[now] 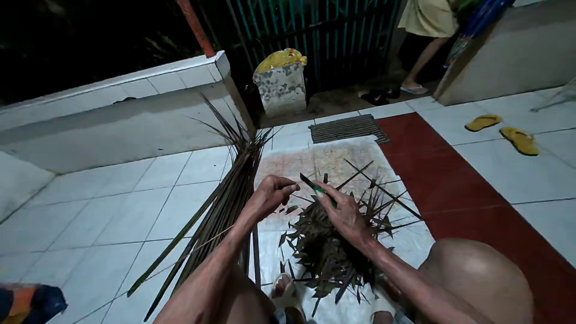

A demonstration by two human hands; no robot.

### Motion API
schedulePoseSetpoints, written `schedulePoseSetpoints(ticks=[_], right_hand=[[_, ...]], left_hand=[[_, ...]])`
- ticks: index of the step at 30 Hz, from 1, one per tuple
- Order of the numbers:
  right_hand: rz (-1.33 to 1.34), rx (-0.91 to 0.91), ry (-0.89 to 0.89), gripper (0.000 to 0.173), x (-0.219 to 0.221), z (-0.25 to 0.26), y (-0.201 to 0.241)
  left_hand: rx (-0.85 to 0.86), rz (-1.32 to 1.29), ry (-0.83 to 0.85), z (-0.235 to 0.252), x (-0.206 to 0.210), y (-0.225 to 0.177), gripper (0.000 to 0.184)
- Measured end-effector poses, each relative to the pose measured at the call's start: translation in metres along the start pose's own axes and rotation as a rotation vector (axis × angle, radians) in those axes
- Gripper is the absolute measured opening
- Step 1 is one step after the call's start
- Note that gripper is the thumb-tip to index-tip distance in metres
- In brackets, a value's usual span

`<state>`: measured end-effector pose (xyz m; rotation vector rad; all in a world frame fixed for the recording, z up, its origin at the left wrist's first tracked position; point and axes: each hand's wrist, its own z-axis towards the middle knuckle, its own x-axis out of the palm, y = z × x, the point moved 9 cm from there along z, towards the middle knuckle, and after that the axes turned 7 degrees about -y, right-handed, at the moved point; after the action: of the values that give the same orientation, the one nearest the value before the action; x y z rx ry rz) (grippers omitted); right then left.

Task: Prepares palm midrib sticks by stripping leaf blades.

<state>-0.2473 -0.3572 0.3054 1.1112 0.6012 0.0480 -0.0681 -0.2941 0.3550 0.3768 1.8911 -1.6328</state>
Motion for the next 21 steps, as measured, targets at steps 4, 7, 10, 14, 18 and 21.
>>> schedulePoseSetpoints(ticks=[4, 7, 10, 14, 18, 21], right_hand=[[-0.003, -0.011, 0.007, 0.041, 0.004, 0.000, 0.001], [-0.011, -0.004, 0.003, 0.040, 0.002, 0.001, 0.000], [-0.024, 0.024, -0.023, 0.039, -0.003, 0.002, -0.004], [-0.009, 0.071, -0.026, 0.040, -0.008, 0.006, -0.011], [-0.038, 0.056, -0.042, 0.040, -0.011, 0.010, -0.011], [-0.054, 0.052, -0.042, 0.040, -0.012, 0.010, -0.010]], left_hand=[[-0.017, -0.068, 0.014, 0.002, 0.008, -0.007, 0.023], [-0.042, -0.099, 0.002, 0.002, 0.010, -0.010, 0.023], [-0.043, -0.116, -0.011, 0.003, 0.009, -0.010, 0.023], [-0.041, -0.131, -0.005, 0.003, 0.011, -0.009, 0.023], [-0.048, -0.132, -0.010, 0.003, 0.010, -0.009, 0.023], [-0.052, -0.137, -0.003, 0.002, 0.010, -0.010, 0.023]])
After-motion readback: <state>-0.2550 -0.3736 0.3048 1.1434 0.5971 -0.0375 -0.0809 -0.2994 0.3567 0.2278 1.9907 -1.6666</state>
